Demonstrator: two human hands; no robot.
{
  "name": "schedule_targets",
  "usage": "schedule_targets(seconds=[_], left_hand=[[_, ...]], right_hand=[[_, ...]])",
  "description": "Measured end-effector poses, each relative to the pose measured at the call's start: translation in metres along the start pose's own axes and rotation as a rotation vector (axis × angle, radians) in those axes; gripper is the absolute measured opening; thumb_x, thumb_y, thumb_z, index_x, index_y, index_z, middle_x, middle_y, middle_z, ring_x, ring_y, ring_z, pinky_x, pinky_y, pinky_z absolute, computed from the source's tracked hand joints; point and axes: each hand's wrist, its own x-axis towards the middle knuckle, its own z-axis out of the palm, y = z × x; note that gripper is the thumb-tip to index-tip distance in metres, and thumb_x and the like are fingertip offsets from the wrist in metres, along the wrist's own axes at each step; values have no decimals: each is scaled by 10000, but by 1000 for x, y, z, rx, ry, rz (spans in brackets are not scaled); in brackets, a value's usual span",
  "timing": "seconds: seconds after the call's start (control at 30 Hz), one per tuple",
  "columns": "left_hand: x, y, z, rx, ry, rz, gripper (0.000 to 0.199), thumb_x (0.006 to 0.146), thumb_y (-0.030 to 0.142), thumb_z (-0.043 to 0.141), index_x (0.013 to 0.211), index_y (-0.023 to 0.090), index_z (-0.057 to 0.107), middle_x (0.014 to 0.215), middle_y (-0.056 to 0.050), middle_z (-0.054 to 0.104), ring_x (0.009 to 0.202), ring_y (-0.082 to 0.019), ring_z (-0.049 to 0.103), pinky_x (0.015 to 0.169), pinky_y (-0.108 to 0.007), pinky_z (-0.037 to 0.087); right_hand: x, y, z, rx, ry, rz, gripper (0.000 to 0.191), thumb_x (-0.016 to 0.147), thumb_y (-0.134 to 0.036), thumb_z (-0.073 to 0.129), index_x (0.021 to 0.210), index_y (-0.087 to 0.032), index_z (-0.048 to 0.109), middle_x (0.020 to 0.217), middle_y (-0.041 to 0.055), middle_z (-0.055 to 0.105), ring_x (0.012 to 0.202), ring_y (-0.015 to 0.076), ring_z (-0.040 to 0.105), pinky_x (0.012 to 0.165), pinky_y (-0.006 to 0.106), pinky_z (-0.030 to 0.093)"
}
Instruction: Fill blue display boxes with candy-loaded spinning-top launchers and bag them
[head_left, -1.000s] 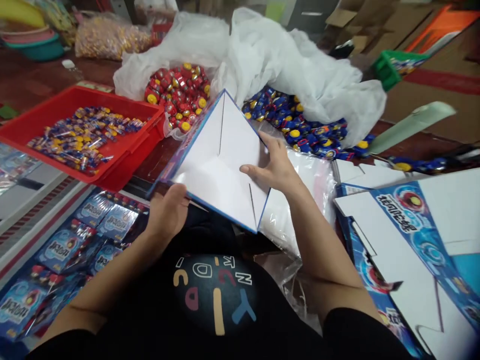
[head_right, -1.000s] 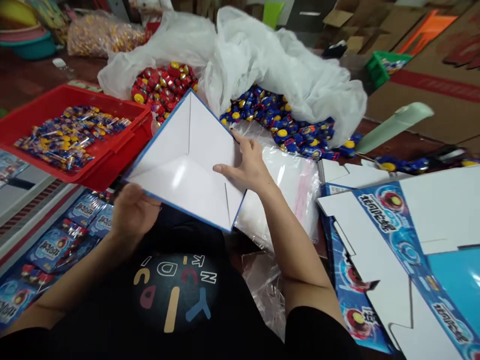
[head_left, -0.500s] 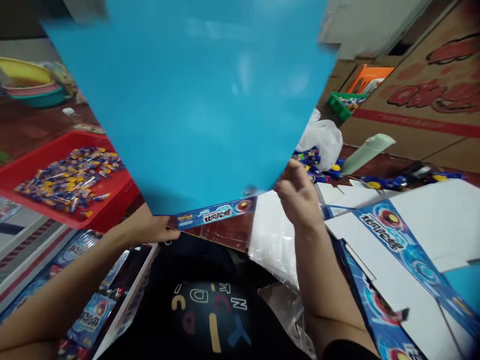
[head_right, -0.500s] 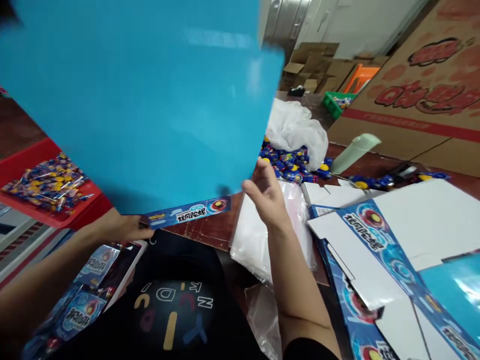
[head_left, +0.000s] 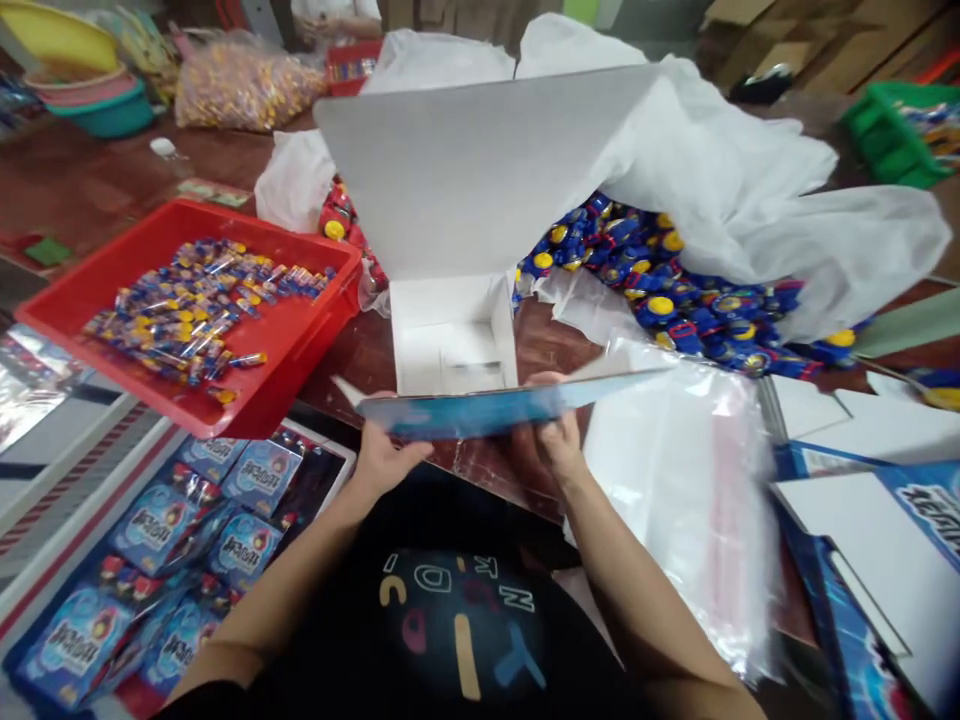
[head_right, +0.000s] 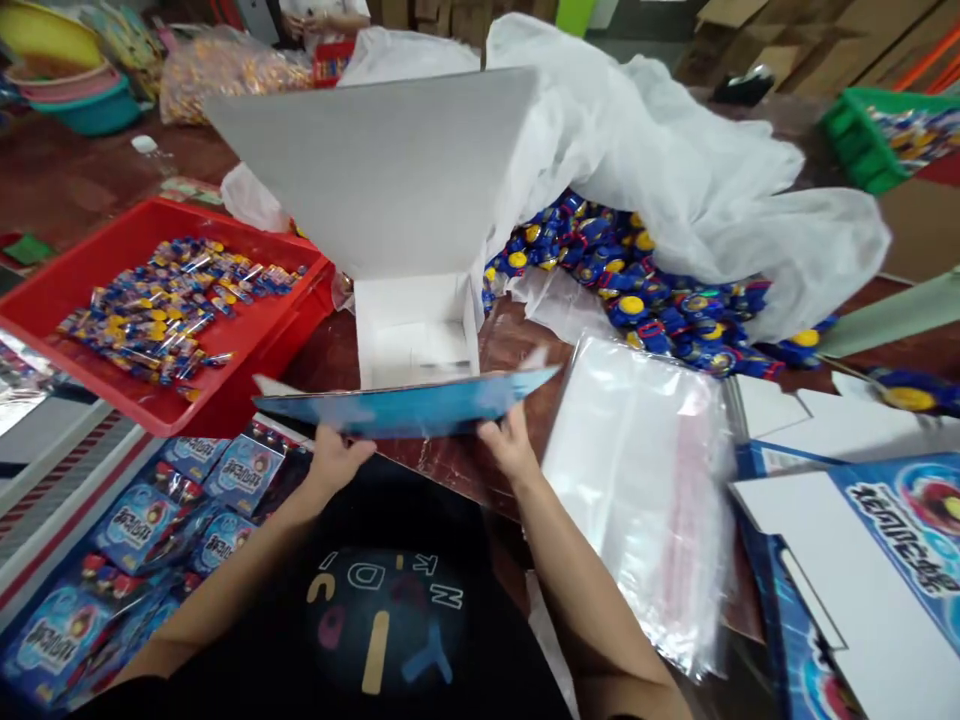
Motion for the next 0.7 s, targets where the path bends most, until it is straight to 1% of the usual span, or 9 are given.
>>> schedule_targets(seconds=[0.07,0.17,0.27,0.33,0.37,0.43,0.5,0.6,0.7], left_hand=[[20,-1,1,3,-84,-26,918,556,764,940,1204,173,669,1200,-175,733,1365,-434,594,1211,-537,470],[44,11,-7,41,-152,-53,795,757,807,783,1199,151,698,1168,-188,754,1294,-445,642,1124,-554,538],[60,41,-16,114,-82,32,912,876,637,794,1587,185,448,1617,-196,523,1603,-412,369,1325,-557,330],[73,67,-18,224,26,252,1097,867,530,847,1713,218,222,1808,-155,201,1718,-359,62,1403,-527,122],[83,79,-17,303,53,391,1101,869,499,851,1722,217,215,1829,-140,127,1725,-351,-6,1409,-522,64],[105,97,-10,472,26,637,924,899,484,817,1661,190,385,1806,-155,221,1712,-378,104,1404,-539,60],[129,103,-1,581,-31,745,678,959,494,750,1529,182,557,1689,-165,457,1620,-370,359,1378,-528,168],[152,94,11,673,23,709,475,1037,524,643,1358,175,658,1434,-155,678,1397,-330,579,1257,-479,364],[159,81,14,797,84,624,431,1073,529,565,1277,165,675,1311,-170,713,1295,-346,611,1188,-489,393]], right_hand=[[15,-4,5,68,-53,81,994,631,-1054,605,1206,-245,654,1084,132,749,1048,366,741,935,551,641],[37,-15,15,107,-73,192,893,748,-991,608,1212,-234,700,1127,128,796,1026,327,767,911,496,659],[53,-28,21,78,-71,274,772,847,-891,637,1213,-219,740,1177,125,807,1026,306,767,935,486,650],[58,-33,22,38,-91,306,758,834,-888,659,1116,-194,775,1125,126,817,991,312,766,914,489,652],[59,-34,21,15,-99,316,765,825,-898,657,1069,-184,782,1102,128,819,982,319,764,903,492,652],[60,-34,21,-36,-94,325,790,838,-916,616,1038,-170,782,1094,140,819,993,338,763,900,512,650],[58,-31,23,-86,-61,325,805,883,-904,562,1111,-161,772,1141,163,815,1052,370,761,949,562,636],[52,-25,34,-153,21,271,816,921,-813,611,1451,-193,646,1452,187,709,1364,415,659,1169,633,529],[45,-19,48,-280,116,81,871,987,-684,607,1702,-245,374,1721,151,460,1601,363,450,1320,611,401]])
